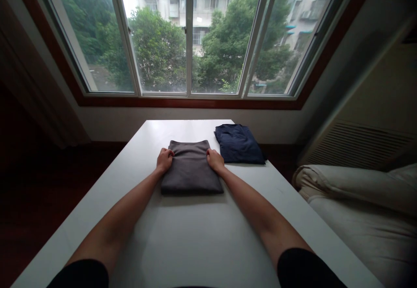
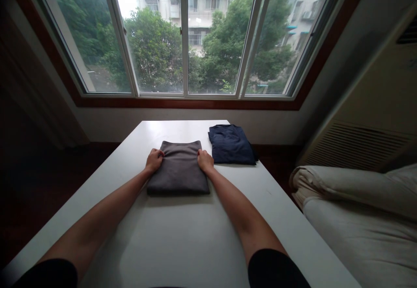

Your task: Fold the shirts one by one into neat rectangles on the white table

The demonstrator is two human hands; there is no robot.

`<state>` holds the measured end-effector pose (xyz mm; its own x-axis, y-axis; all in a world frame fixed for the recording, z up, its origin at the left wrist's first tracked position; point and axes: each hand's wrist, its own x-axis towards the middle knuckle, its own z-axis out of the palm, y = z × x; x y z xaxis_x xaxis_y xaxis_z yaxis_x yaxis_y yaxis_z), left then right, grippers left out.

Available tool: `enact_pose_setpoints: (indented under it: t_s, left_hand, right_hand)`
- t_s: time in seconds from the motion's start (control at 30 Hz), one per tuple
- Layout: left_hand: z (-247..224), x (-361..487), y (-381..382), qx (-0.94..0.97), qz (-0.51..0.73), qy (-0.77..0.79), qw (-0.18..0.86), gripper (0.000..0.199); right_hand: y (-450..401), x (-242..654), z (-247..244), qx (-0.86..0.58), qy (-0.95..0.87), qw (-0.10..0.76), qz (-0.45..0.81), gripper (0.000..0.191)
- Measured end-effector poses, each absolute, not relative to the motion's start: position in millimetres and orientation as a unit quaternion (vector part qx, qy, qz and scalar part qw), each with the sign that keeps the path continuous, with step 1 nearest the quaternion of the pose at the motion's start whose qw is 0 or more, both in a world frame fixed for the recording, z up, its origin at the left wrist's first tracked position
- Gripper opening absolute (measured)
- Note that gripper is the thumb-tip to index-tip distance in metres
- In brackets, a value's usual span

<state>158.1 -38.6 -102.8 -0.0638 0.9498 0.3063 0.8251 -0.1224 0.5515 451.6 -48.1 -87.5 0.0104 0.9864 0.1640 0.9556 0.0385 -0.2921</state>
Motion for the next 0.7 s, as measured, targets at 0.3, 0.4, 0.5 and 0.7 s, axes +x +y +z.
enact_pose_setpoints:
  t_s: [0.3,0.4,0.5,0.7]
  left_hand:
    - [-101.6,141.4,-90.9,0.689,0.255,0.669,0.112,0.026]
    - [-92.5,131.5,-115.3,0.697,0.199,0.677,0.13,0.034]
    - [-85.3,124.3,-133.2,0.71,0.192,0.657,0.166,0.045]
    - [-75.4,119.6,-156.0,0.661,0.242,0.584,0.403,0.07]
  right_hand:
    - [-71.0,455.0,-87.6,-0.586,-0.781,0.217,0.007,0.027]
    - [-84.0,446.8,-87.7,-0.529,-0.819,0.222,0.038,0.028]
    - [-94.3,434.3,-87.1,-0.481,-0.843,0.229,0.072,0.029]
    - [-112.4,407.4,-90.3,-0.41,-0.871,0.253,0.103,0.028]
